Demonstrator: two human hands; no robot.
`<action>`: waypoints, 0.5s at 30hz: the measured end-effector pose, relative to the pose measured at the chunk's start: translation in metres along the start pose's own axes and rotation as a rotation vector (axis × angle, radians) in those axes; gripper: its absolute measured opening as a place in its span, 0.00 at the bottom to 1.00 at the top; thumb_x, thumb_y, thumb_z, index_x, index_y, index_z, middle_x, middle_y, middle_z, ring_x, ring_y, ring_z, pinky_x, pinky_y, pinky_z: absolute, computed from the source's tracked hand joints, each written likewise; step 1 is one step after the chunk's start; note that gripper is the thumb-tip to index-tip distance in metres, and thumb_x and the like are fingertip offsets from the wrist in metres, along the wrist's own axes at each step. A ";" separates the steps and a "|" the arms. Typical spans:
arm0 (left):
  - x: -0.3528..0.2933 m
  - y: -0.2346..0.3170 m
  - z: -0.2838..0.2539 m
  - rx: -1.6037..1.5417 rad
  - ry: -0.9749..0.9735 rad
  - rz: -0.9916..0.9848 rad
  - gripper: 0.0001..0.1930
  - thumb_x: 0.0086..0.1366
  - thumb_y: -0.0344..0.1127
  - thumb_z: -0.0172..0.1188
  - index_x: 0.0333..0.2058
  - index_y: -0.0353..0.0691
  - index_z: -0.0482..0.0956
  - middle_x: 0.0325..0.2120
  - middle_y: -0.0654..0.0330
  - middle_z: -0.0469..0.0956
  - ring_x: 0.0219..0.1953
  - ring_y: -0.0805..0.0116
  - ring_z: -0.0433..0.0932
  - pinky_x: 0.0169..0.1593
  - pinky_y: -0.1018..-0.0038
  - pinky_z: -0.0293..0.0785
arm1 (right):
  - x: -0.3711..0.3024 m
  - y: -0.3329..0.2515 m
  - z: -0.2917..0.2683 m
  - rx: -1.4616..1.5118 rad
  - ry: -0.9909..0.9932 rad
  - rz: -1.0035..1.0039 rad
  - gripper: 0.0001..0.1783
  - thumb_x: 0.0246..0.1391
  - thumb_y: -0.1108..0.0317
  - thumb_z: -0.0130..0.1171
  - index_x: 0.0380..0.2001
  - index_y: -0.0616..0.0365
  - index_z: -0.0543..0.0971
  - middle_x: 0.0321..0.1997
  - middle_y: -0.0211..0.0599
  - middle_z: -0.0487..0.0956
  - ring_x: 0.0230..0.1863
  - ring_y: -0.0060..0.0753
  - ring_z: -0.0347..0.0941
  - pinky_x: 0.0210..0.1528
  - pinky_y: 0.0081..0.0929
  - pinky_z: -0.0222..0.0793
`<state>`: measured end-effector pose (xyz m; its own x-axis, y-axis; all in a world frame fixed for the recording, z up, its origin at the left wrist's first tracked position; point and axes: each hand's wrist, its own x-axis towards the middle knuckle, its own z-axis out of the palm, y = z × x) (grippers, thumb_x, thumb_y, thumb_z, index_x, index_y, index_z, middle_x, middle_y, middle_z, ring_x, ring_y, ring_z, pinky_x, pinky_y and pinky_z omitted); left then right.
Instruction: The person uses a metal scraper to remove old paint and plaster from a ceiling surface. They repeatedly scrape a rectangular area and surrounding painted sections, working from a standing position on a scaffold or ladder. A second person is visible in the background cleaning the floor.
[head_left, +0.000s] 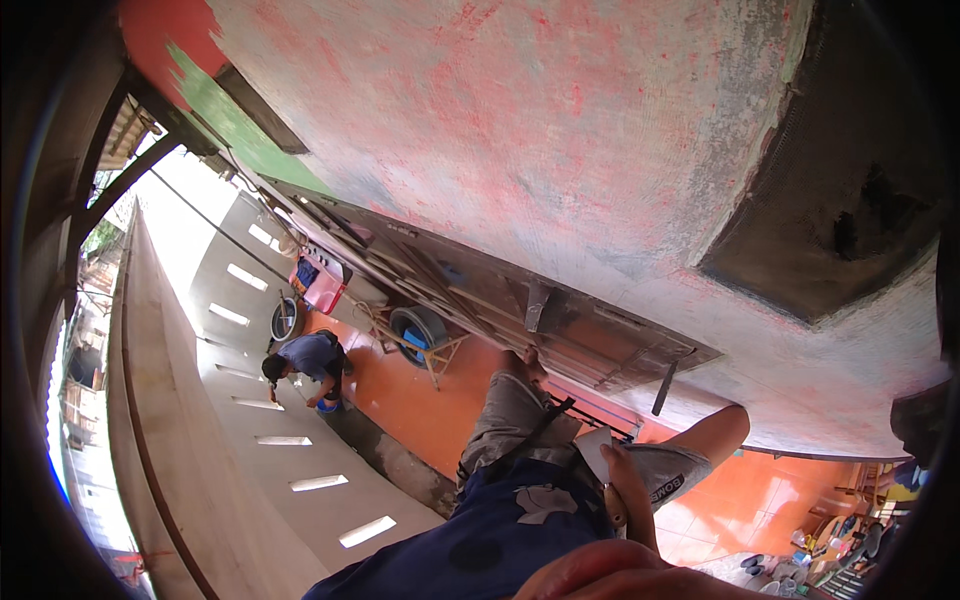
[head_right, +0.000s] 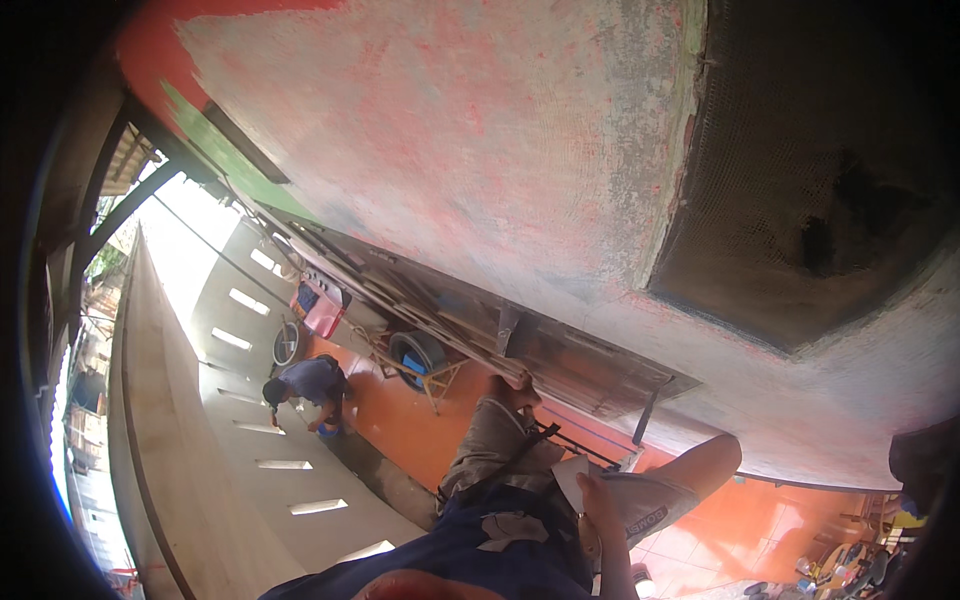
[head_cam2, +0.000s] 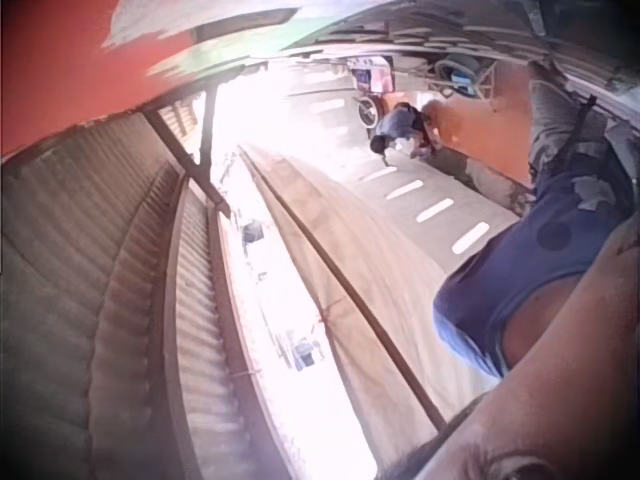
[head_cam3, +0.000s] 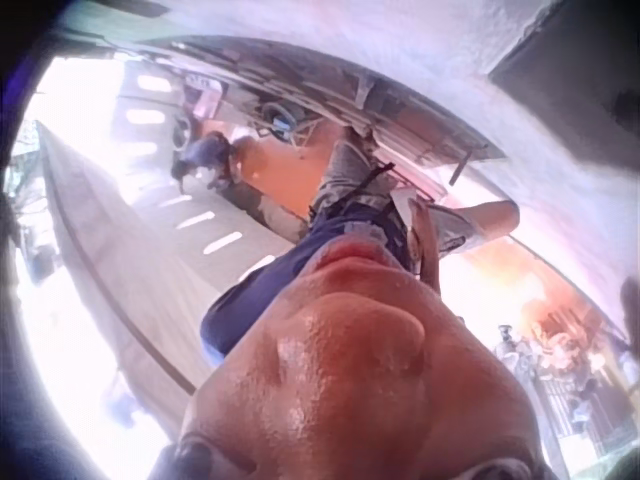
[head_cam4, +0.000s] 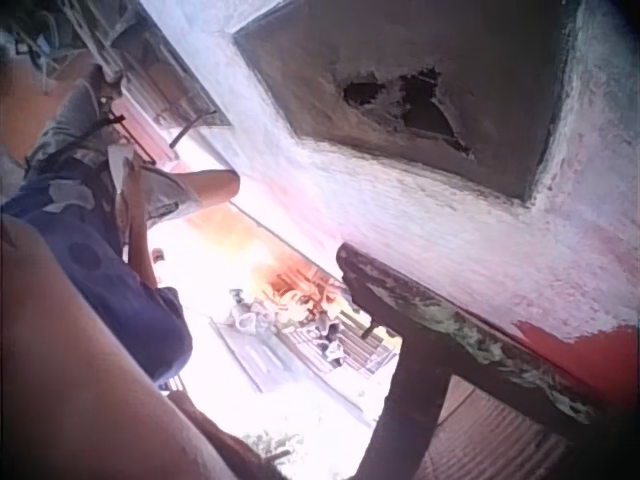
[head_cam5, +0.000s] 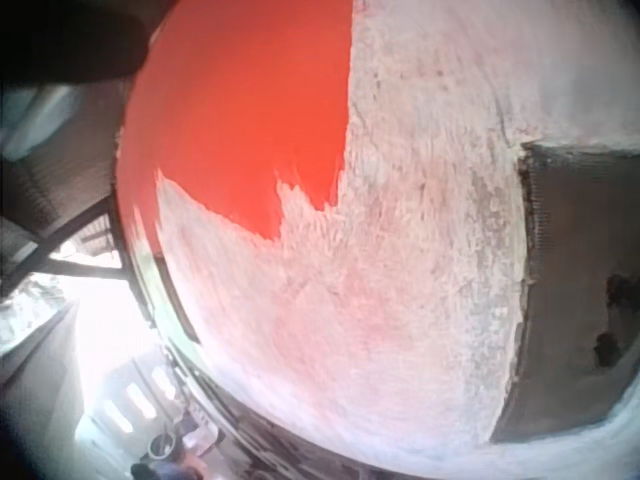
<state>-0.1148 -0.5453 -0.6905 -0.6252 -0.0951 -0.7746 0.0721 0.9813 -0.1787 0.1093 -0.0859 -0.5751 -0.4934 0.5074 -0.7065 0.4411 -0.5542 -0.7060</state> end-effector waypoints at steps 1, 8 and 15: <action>-0.005 0.005 -0.005 0.004 0.019 -0.001 0.18 0.71 0.39 0.52 0.51 0.33 0.78 0.49 0.47 0.78 0.50 0.52 0.79 0.48 0.64 0.76 | 0.002 -0.009 0.000 -0.111 0.001 -0.186 0.22 0.63 0.61 0.51 0.52 0.68 0.75 0.43 0.54 0.80 0.47 0.51 0.76 0.53 0.40 0.67; 0.038 0.130 -0.123 -0.781 0.342 0.369 0.22 0.76 0.45 0.45 0.52 0.32 0.78 0.45 0.47 0.82 0.45 0.58 0.83 0.49 0.66 0.76 | -0.011 -0.161 0.025 -0.465 -0.212 -0.536 0.20 0.62 0.64 0.53 0.50 0.70 0.73 0.38 0.61 0.78 0.40 0.51 0.77 0.45 0.40 0.69; -0.062 0.273 -0.234 -1.230 -0.021 1.142 0.30 0.77 0.55 0.39 0.59 0.34 0.71 0.49 0.51 0.79 0.48 0.60 0.81 0.53 0.64 0.75 | -0.015 -0.181 0.050 -0.281 -0.109 -0.775 0.21 0.62 0.65 0.56 0.53 0.67 0.74 0.44 0.53 0.81 0.44 0.46 0.79 0.49 0.38 0.72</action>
<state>-0.2386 -0.2324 -0.5493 -0.6748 0.7175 -0.1727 -0.1647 0.0817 0.9829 -0.0006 -0.0259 -0.4338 -0.7980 0.6025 -0.0159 0.1096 0.1191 -0.9868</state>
